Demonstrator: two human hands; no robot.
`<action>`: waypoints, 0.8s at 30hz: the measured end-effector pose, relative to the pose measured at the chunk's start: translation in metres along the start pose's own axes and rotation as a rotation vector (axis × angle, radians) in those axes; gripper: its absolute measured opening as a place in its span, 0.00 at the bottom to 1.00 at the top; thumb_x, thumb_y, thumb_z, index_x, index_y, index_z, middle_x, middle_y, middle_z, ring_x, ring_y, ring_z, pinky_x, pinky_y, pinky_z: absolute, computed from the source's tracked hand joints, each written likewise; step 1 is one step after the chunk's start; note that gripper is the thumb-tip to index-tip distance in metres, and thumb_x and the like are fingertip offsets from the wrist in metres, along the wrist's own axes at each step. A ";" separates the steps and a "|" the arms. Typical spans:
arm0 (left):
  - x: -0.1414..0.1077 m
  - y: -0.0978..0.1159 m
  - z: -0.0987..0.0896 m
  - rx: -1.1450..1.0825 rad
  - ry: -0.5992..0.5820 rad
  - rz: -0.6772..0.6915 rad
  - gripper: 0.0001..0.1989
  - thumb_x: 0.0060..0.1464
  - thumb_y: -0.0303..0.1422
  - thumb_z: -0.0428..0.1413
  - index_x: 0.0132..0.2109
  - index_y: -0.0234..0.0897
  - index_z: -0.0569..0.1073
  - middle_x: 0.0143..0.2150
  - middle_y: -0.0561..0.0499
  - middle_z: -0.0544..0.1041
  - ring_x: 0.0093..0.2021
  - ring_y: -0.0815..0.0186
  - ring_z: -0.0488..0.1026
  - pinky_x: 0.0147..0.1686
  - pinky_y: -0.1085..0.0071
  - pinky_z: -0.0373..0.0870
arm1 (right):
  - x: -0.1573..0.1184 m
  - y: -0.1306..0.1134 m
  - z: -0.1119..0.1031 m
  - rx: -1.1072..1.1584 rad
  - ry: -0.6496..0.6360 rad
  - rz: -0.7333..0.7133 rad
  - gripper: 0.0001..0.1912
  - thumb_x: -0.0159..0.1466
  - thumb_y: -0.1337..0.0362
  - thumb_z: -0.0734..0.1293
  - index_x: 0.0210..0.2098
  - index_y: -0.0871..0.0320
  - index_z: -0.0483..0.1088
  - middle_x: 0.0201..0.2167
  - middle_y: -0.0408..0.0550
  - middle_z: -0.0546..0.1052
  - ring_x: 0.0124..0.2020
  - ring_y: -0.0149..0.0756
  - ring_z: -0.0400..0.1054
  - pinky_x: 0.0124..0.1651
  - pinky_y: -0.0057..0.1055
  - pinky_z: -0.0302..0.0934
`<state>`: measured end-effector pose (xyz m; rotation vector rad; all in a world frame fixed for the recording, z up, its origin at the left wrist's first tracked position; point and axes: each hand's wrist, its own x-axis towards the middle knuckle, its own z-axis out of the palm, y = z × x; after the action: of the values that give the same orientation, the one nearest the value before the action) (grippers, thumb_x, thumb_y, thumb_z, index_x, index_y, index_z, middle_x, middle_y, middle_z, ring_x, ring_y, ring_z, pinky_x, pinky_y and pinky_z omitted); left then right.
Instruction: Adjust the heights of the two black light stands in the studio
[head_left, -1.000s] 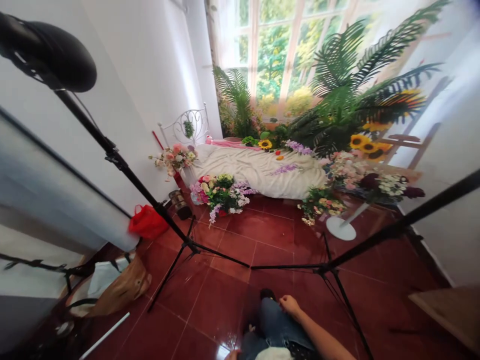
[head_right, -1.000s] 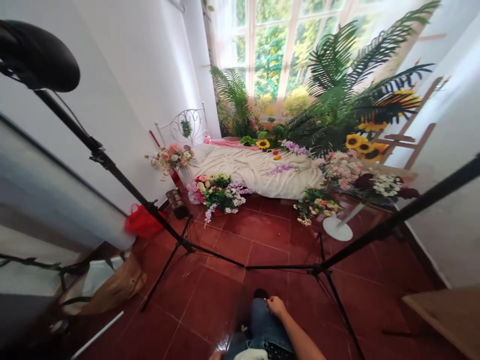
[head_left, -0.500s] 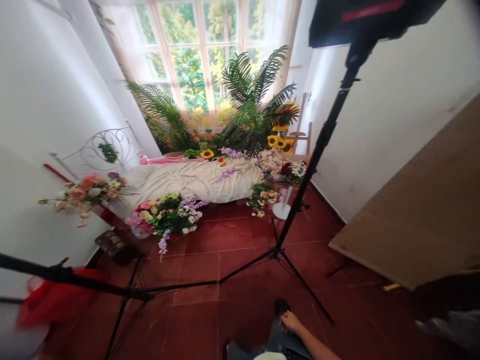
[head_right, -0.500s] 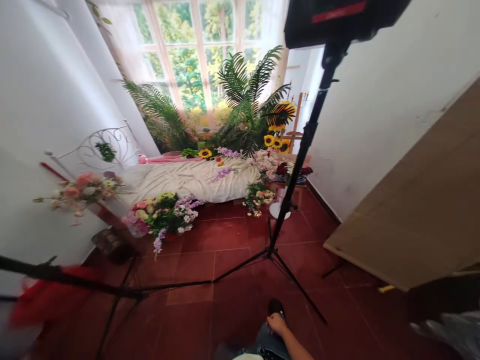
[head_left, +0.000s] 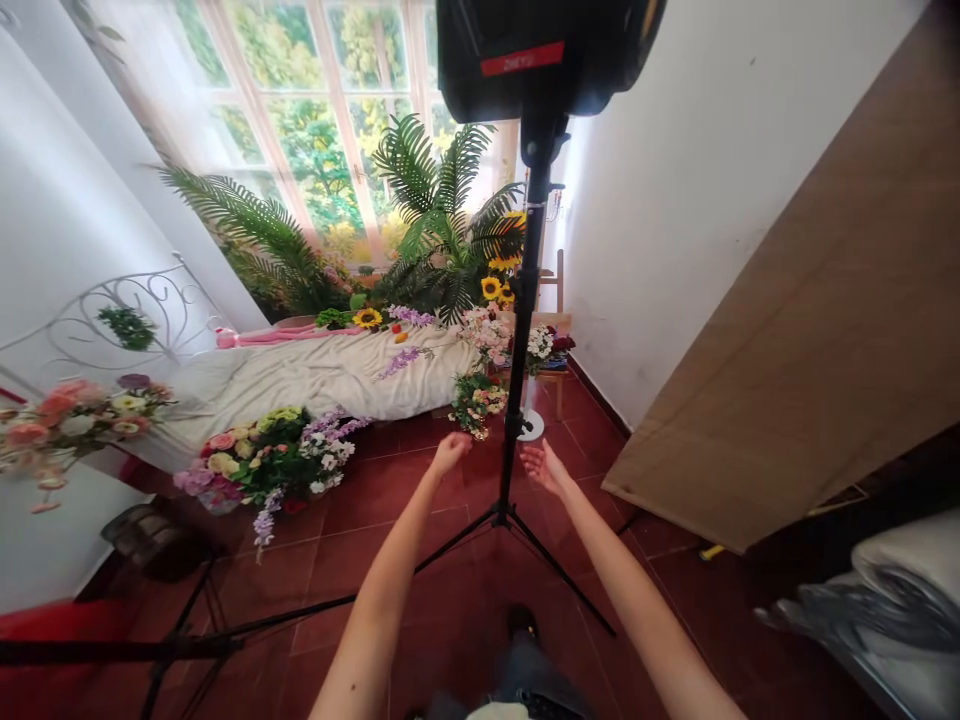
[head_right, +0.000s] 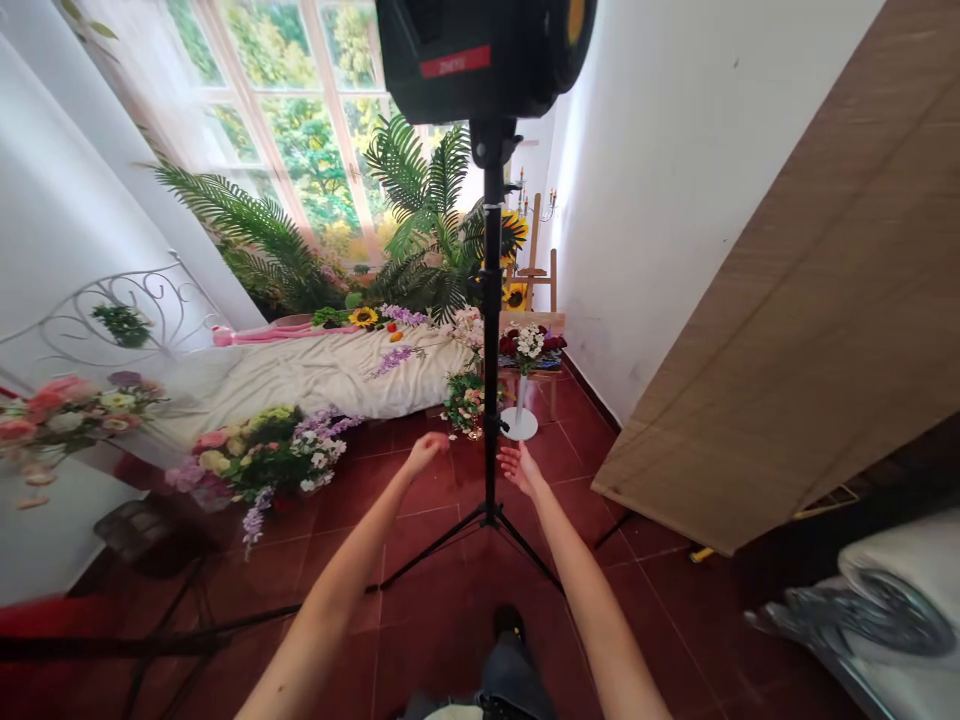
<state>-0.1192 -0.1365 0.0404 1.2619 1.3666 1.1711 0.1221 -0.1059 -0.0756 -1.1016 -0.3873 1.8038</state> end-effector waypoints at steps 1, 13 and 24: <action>0.028 0.022 0.017 -0.044 -0.054 0.052 0.13 0.53 0.35 0.57 0.44 0.32 0.73 0.40 0.45 0.76 0.42 0.64 0.73 0.44 0.64 0.72 | 0.005 -0.016 0.005 0.058 -0.044 0.011 0.19 0.67 0.53 0.56 0.32 0.61 0.68 0.26 0.48 0.76 0.22 0.27 0.66 0.20 0.20 0.54; 0.146 0.202 0.149 -0.174 0.018 0.384 0.19 0.42 0.43 0.63 0.30 0.30 0.71 0.21 0.55 0.68 0.23 0.72 0.67 0.30 0.72 0.67 | 0.029 -0.050 0.000 0.161 -0.475 0.134 0.26 0.67 0.49 0.58 0.19 0.55 0.46 0.13 0.34 0.52 0.14 0.23 0.44 0.14 0.19 0.37; 0.157 0.199 0.173 -0.179 0.189 0.343 0.13 0.43 0.34 0.59 0.21 0.35 0.63 0.13 0.60 0.59 0.14 0.78 0.55 0.17 0.78 0.53 | 0.038 -0.063 -0.006 0.240 -0.597 0.165 0.19 0.67 0.55 0.58 0.23 0.55 0.52 0.12 0.31 0.49 0.12 0.21 0.40 0.12 0.17 0.36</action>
<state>0.0689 0.0361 0.2110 1.3142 1.1741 1.6472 0.1565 -0.0436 -0.0566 -0.4216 -0.4198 2.2477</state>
